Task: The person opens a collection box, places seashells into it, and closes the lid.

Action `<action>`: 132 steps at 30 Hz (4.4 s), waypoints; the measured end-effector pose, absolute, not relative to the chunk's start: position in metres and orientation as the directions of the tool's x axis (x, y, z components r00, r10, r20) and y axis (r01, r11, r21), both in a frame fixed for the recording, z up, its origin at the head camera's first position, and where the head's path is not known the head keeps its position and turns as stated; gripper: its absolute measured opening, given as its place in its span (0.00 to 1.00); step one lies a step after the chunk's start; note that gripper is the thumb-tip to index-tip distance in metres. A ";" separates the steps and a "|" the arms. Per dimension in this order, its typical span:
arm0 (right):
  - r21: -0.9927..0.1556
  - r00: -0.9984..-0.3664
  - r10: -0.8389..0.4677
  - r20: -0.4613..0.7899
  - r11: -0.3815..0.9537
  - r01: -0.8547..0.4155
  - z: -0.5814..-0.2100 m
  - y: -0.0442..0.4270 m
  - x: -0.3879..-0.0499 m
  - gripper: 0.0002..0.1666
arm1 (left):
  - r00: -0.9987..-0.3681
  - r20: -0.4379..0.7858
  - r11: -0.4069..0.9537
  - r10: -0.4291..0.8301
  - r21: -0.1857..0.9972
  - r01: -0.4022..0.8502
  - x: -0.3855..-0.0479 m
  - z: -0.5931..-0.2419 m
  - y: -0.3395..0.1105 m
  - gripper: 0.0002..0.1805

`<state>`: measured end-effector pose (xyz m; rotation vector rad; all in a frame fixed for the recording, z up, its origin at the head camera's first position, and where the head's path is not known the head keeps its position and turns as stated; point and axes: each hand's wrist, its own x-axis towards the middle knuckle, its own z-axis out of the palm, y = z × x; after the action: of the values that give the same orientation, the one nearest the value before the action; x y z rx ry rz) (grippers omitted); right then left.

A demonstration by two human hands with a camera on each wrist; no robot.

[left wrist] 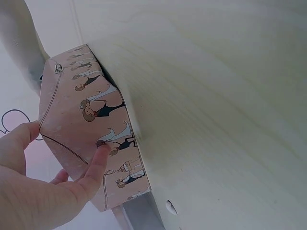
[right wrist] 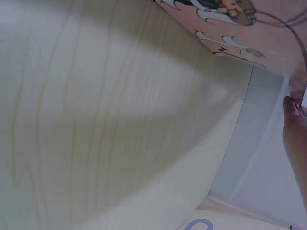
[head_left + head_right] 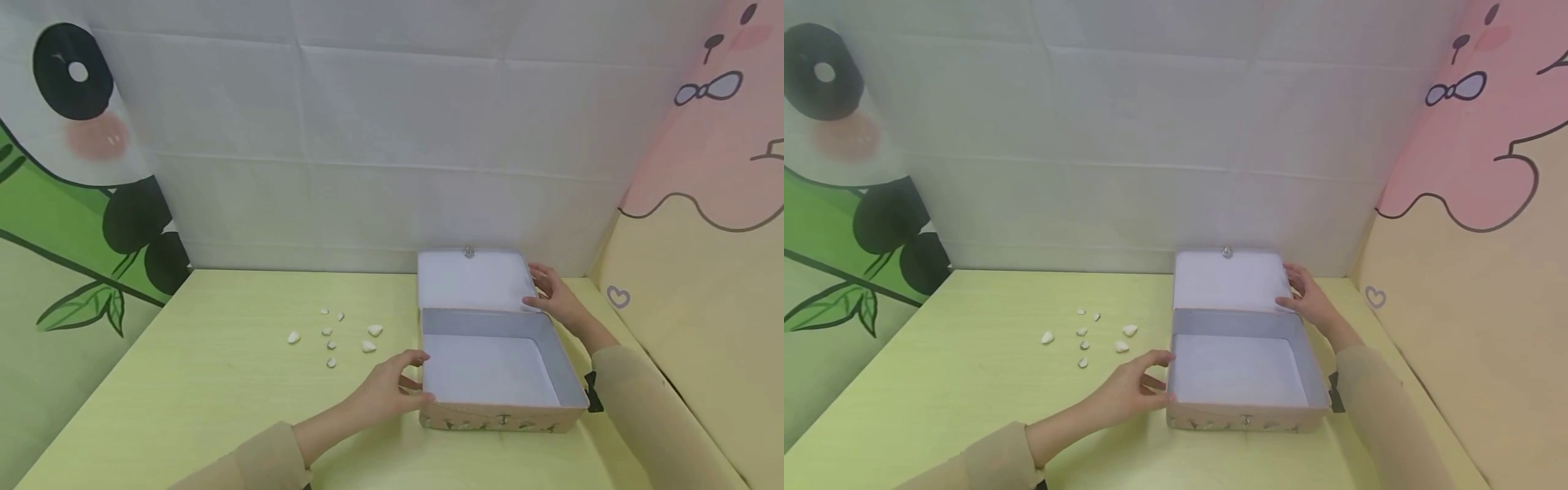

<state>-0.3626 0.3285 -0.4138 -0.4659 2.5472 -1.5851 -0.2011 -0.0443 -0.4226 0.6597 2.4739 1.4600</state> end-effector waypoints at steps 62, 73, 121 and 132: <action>-0.824 -0.927 -0.371 0.051 0.508 -0.248 -0.424 0.359 -0.264 0.37 | -0.888 0.066 0.439 0.454 0.851 0.288 -0.200 -0.422 -0.040 0.35; -0.845 -0.923 -0.384 -0.012 0.498 -0.197 -0.426 0.359 -0.263 0.38 | -0.854 0.033 0.454 0.519 0.836 0.308 -0.209 -0.422 -0.051 0.38; -0.903 -0.912 -0.409 0.036 0.378 -0.206 -0.438 0.355 -0.272 0.34 | -0.810 -0.041 0.699 0.585 0.533 0.477 -0.280 -0.439 -0.195 0.21; -0.899 -0.927 -0.375 0.017 0.400 -0.179 -0.441 0.355 -0.273 0.34 | -0.789 -0.025 0.691 0.614 0.500 0.522 -0.287 -0.444 -0.196 0.13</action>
<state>-0.2730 0.3549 -0.4415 -0.4941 2.4657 -1.5482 -0.2866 -0.1963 -0.4442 0.9207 2.7099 0.7141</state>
